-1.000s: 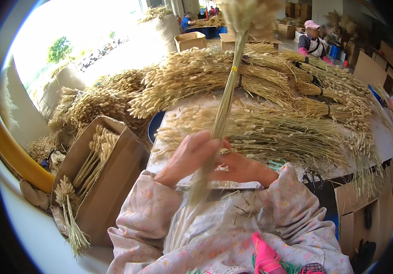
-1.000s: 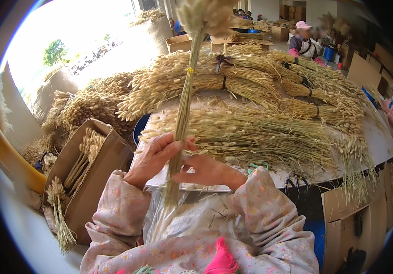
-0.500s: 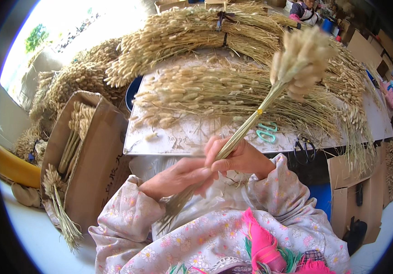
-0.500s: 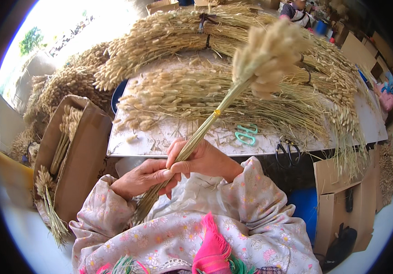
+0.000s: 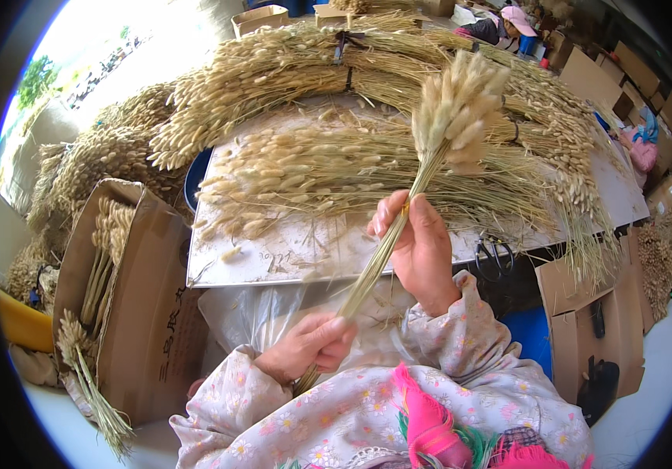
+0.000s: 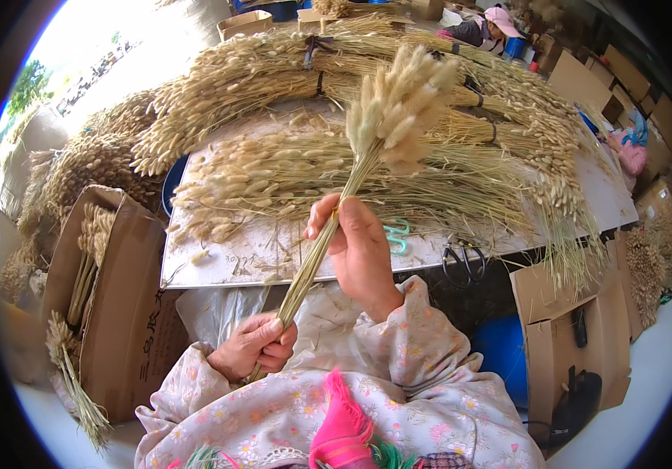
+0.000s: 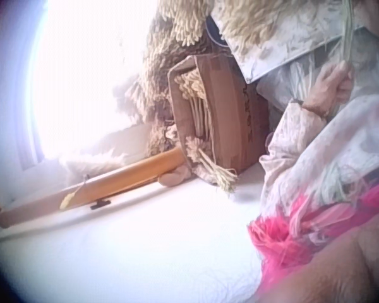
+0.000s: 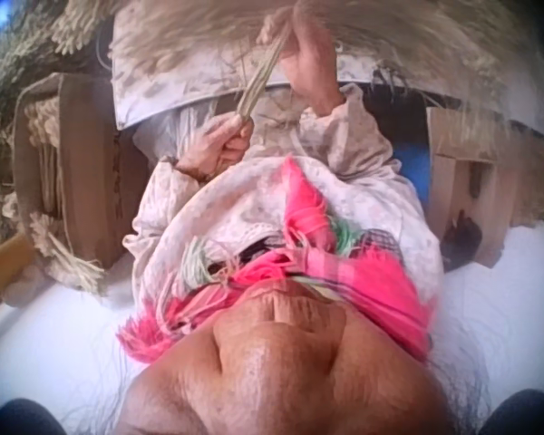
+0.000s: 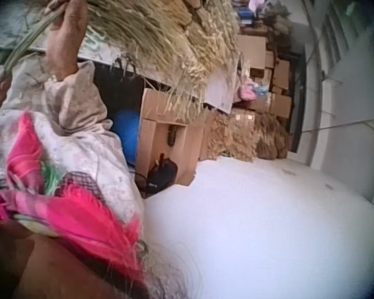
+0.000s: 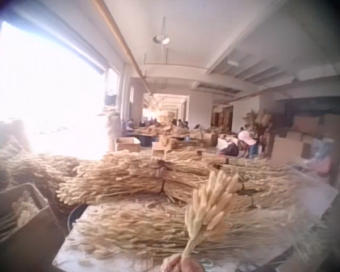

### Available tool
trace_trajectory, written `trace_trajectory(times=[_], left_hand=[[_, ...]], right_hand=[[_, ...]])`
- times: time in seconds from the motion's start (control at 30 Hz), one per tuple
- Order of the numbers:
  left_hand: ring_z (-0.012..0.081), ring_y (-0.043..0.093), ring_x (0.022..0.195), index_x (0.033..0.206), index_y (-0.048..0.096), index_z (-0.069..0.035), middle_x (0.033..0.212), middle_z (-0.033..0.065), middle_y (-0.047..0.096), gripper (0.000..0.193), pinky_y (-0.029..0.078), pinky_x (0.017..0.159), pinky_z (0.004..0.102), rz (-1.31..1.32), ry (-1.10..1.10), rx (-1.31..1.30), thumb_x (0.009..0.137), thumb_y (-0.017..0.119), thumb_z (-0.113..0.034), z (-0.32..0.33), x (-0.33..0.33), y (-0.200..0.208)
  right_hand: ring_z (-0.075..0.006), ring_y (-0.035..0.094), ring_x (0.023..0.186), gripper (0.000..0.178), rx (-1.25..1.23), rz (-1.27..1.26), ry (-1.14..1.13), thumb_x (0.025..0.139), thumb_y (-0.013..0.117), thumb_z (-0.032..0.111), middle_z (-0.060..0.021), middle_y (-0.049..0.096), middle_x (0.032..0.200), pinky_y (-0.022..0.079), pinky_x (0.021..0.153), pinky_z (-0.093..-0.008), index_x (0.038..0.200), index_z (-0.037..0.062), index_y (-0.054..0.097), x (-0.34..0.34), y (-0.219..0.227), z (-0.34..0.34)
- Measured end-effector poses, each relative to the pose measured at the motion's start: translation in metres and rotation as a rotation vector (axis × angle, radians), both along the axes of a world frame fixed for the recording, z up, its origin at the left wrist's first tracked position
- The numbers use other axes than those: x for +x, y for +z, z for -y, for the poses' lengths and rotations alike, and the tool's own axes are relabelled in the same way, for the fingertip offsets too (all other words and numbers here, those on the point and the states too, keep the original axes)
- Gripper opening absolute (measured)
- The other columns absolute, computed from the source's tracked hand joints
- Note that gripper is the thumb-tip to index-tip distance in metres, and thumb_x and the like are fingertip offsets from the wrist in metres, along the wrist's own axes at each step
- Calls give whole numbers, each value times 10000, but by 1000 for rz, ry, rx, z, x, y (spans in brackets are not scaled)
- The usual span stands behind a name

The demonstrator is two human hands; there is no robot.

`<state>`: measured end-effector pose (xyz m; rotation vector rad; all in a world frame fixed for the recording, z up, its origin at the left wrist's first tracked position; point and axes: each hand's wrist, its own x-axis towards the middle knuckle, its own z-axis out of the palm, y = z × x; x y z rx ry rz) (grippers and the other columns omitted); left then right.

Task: The person gathers dried grain stalks from a table, trims the ends with scissors, aligns the stalks into a neat bundle, and secures them with a rubber band. The finished bundle is placed into a cardboard box. The process is repeated with additional stalks.

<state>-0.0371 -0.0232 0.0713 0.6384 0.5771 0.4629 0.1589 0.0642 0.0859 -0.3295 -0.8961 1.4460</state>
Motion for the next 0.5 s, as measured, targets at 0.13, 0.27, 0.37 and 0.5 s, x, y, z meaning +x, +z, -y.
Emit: trace_trajectory(times=[0.13, 0.27, 0.37, 0.5], left_hand=[[31, 216, 510, 813, 415, -111, 617, -91, 246, 322, 197, 451, 205, -28, 5, 19, 1001, 404, -372, 3, 4, 1], [33, 211, 510, 812, 414, -114, 616, -87, 245, 317, 196, 453, 205, -27, 22, 35, 1003, 399, -366, 6, 7, -3], [34, 210, 510, 810, 411, -115, 618, -83, 246, 316, 191, 453, 206, -49, 53, 49, 1003, 401, -365, 9, 8, -7], [34, 212, 513, 818, 422, -111, 626, -77, 245, 318, 176, 441, 207, 9, 4, 94, 1000, 409, -372, 7, 5, -7]], right_hand=[[-144, 465, 736, 308, 57, 9, 2, 986, 436, 365, -20, 473, 760, 396, 772, -335, 835, 100, 480, -2, 0, 1], [-147, 461, 724, 286, 45, 28, -27, 986, 446, 340, -27, 488, 767, 395, 756, -327, 832, 100, 472, -5, -1, 8], [-147, 463, 731, 271, 52, 26, -48, 987, 450, 321, -28, 495, 774, 399, 762, -322, 838, 95, 470, -8, 0, 15], [-146, 477, 751, 267, 68, 18, -54, 986, 451, 323, -23, 501, 790, 411, 798, -340, 853, 94, 479, -10, 6, 17]])
